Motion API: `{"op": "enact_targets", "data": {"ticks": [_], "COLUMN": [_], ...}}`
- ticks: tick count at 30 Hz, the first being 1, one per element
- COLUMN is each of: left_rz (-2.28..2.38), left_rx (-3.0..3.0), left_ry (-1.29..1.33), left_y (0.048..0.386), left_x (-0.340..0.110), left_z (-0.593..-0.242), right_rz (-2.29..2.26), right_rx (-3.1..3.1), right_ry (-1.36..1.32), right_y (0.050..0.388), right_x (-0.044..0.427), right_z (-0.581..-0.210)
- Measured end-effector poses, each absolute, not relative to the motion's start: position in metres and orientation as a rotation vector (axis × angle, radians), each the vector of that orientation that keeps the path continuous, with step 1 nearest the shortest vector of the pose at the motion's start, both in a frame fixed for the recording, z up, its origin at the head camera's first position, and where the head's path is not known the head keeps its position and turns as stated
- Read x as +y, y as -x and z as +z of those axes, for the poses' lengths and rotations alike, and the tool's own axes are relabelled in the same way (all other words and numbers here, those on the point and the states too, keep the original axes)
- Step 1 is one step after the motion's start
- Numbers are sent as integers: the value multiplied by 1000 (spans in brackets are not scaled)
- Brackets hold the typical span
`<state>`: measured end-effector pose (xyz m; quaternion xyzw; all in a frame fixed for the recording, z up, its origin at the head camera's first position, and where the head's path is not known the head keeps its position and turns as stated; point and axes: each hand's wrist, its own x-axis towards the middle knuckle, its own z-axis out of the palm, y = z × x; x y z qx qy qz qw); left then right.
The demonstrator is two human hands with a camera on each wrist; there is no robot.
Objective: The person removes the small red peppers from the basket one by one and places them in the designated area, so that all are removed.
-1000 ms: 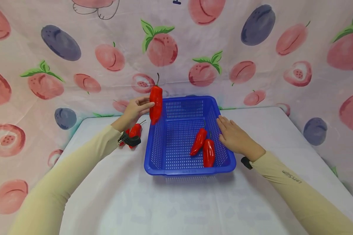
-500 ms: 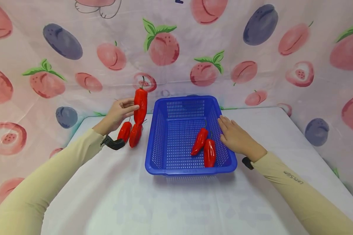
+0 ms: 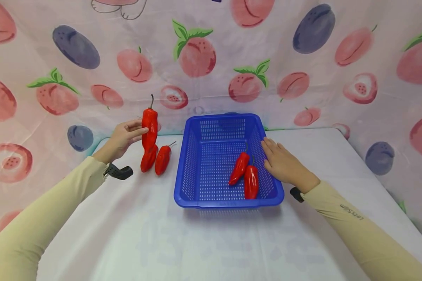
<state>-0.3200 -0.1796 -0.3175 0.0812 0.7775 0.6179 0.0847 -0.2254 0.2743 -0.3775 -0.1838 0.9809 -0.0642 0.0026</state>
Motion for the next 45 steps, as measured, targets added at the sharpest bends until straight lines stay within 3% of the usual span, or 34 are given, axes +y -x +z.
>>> {"op": "enact_targets", "data": {"ticks": [25, 45], "left_rz": [1676, 1678], "left_rx": [2443, 2394], "left_ry": [5, 173], "left_y": [341, 354], "left_x": [-245, -259], "left_z": [-365, -403], "right_rz": [-229, -229], "right_rx": [3087, 3078], "right_ry": [580, 578], "right_y": [227, 228], "right_x": [275, 277], "right_z": [-380, -381]}}
